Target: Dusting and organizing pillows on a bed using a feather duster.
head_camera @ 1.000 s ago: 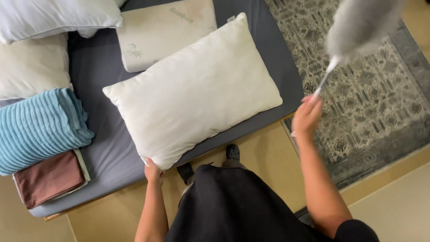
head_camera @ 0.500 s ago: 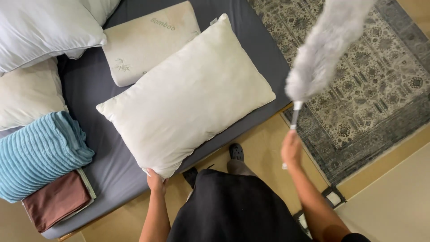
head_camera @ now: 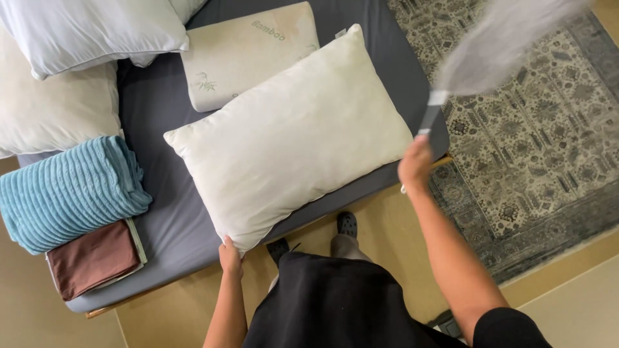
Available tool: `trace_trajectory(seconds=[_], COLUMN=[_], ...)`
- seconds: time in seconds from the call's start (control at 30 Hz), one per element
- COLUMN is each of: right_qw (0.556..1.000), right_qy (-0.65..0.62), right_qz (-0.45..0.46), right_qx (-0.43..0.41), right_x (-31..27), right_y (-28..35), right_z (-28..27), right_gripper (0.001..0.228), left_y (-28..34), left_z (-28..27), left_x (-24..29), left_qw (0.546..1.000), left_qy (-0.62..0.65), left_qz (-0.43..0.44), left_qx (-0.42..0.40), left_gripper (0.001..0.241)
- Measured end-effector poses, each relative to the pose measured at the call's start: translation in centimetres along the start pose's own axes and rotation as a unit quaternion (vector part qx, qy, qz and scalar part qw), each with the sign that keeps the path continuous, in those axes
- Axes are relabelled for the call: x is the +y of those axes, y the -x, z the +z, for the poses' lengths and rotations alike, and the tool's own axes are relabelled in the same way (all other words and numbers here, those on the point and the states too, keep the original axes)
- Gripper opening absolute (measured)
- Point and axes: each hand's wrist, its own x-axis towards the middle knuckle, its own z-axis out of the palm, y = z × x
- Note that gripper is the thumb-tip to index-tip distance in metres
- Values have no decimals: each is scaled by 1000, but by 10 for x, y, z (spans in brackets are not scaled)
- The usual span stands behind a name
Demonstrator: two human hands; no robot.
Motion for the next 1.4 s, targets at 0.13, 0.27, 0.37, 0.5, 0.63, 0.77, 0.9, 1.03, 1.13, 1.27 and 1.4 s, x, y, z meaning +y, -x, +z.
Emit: trace_trajectory(seconds=[0.13,0.27,0.37,0.5,0.63,0.77,0.9,1.03,1.13,1.27,1.4], right_qw=[927,985,998,968,927,965,974,983,906,843,942], right_qy=[315,151,-9,91,265,249,210,53,210,279,253], right_qz=[-9,-52,-41,-81,-93,-10,75,110,-164,-196,-1], right_qx=[-203,-61,-41,-218,-247,-86,-25,-137,-329,-415,-222], right_x=[41,-56,-87,-64,-11,91,158,1,-17,-39,36], right_y=[-70,-33,29,111,137,99,77,178,247,264,213], right_z=[36,-10,-5,17,1,-20,-6,-1,59,53,11], right_gripper=[67,65,59,55,55,55,67,60,58,48,45], left_y=[6,9,17,30,43,40,35,79,10,18,50], left_z=[3,5,11,24,35,32,20,21,2,-14,5], left_x=[-9,-15,-12,18,50,67,70,98,51,55,92], left_qw=[1000,1000,1000,992,949,940,953,959,815,678,896], left_qy=[-5,4,12,114,285,287,241,225,374,457,331], left_qz=[-3,1,8,-26,-28,-8,-13,-61,-47,-18,-65], left_qx=[12,21,19,-42,-130,-184,-184,-163,-440,-576,-288], left_gripper=[69,75,79,82,82,80,79,84,89,91,85])
